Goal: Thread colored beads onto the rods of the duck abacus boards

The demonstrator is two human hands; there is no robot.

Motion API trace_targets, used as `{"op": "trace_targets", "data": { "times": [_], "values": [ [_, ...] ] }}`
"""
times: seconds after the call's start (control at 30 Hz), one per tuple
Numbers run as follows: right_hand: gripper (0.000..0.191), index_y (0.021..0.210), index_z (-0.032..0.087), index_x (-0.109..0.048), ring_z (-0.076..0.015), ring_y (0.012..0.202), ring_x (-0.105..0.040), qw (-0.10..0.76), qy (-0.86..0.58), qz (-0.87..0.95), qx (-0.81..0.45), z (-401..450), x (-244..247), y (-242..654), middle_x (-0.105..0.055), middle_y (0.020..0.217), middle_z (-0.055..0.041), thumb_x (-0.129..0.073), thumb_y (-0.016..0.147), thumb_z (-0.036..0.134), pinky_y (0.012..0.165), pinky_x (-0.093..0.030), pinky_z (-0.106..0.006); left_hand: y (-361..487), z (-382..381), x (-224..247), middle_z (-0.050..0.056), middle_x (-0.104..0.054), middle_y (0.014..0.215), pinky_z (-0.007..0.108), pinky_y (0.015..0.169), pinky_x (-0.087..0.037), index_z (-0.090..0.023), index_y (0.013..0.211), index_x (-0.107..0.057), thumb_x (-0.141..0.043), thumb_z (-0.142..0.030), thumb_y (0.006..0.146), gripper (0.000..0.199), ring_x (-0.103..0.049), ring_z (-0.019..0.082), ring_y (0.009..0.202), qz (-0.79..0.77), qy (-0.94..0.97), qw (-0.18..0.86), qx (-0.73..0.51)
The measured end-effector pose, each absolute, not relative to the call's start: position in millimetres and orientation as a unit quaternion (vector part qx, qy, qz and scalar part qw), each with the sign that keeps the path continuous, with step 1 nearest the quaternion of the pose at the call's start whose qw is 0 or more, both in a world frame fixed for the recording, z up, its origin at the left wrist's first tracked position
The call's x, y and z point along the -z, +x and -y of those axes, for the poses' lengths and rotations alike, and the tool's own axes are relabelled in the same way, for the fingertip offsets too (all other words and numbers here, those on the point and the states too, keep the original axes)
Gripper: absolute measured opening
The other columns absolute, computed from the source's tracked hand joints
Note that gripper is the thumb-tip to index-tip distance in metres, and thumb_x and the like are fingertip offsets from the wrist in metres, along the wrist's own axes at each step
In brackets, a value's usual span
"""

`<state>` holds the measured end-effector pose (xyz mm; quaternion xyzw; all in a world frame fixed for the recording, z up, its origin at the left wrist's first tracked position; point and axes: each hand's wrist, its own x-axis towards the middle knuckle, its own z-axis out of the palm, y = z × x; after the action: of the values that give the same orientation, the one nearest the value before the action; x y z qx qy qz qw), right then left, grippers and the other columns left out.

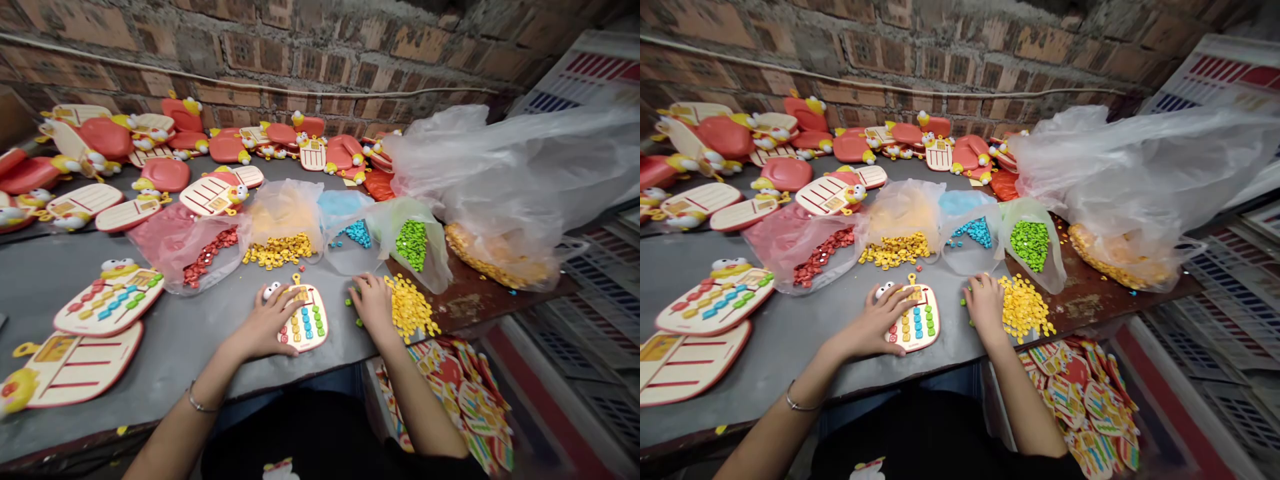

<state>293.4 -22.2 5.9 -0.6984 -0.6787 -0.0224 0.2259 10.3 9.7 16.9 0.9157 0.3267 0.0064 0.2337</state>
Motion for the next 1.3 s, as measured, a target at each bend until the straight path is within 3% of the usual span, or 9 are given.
{"op": "trace_targets", "data": {
  "times": [0.1,0.3,0.6,0.97,1.07,1.2,1.3],
  "values": [
    [0.016,0.079,0.017,-0.068,-0.0278,0.088,-0.057,0.183,-0.716,0.674,0.008,15,3,302,-0.065,0.088,-0.0114,-0.056,0.088,0.014,0.079,-0.044,-0.041,10,-10,-16,0.010,-0.023,0.159,0.061,0.112,0.008,-0.030,0.147,-0.033,-0.074,-0.068,0.065,0.099,-0.012,0.038,0.145,-0.330,0.915,0.233,-0.008],
    [0.018,0.087,0.019,-0.066,-0.0190,0.086,-0.061,0.357,-0.563,0.731,-0.144,5,-1,261,-0.064,0.090,-0.0058,-0.050,0.091,0.012,0.079,-0.049,-0.030,10,-10,-15,0.010,-0.023,0.159,0.062,0.112,0.008,-0.029,0.147,-0.032,-0.076,-0.066,0.064,0.101,-0.011,0.038,0.145,-0.325,0.917,0.232,-0.012],
    [0.014,0.081,0.018,-0.066,-0.0212,0.084,-0.056,0.229,-0.549,0.803,-0.034,-4,2,227,-0.063,0.085,-0.0060,-0.058,0.090,0.012,0.075,-0.045,-0.032,12,-10,-17,0.010,-0.024,0.158,0.061,0.112,0.010,-0.028,0.145,-0.035,-0.075,-0.066,0.063,0.099,-0.011,0.036,0.146,-0.324,0.919,0.224,-0.007],
    [0.015,0.088,0.019,-0.064,-0.0209,0.089,-0.059,0.335,-0.538,0.762,-0.131,-1,7,227,-0.064,0.094,-0.0070,-0.054,0.089,0.008,0.081,-0.049,-0.033,10,-9,-13,0.009,-0.022,0.159,0.062,0.111,0.010,-0.031,0.149,-0.030,-0.075,-0.067,0.064,0.102,-0.010,0.037,0.146,-0.324,0.918,0.228,-0.022],
    [0.014,0.094,0.020,-0.063,-0.0218,0.095,-0.059,0.331,-0.522,0.771,-0.157,-4,6,228,-0.066,0.099,-0.0073,-0.055,0.089,0.009,0.086,-0.049,-0.034,10,-9,-12,0.009,-0.021,0.159,0.063,0.111,0.009,-0.031,0.150,-0.027,-0.075,-0.066,0.064,0.104,-0.010,0.038,0.145,-0.326,0.917,0.230,-0.023],
    [0.014,0.089,0.019,-0.063,-0.0226,0.086,-0.059,0.322,-0.527,0.775,-0.134,-6,6,227,-0.067,0.087,-0.0069,-0.051,0.092,0.012,0.079,-0.049,-0.035,10,-9,-13,0.009,-0.020,0.159,0.063,0.111,0.009,-0.031,0.150,-0.027,-0.076,-0.066,0.063,0.106,-0.010,0.039,0.145,-0.326,0.916,0.232,-0.019],
    [0.014,0.092,0.018,-0.063,-0.0231,0.087,-0.059,0.336,-0.509,0.783,-0.120,-4,7,228,-0.067,0.089,-0.0083,-0.051,0.092,0.012,0.079,-0.050,-0.036,10,-9,-14,0.009,-0.021,0.159,0.062,0.112,0.009,-0.031,0.150,-0.027,-0.076,-0.066,0.063,0.106,-0.011,0.038,0.145,-0.323,0.917,0.234,-0.017]
  ]
}}
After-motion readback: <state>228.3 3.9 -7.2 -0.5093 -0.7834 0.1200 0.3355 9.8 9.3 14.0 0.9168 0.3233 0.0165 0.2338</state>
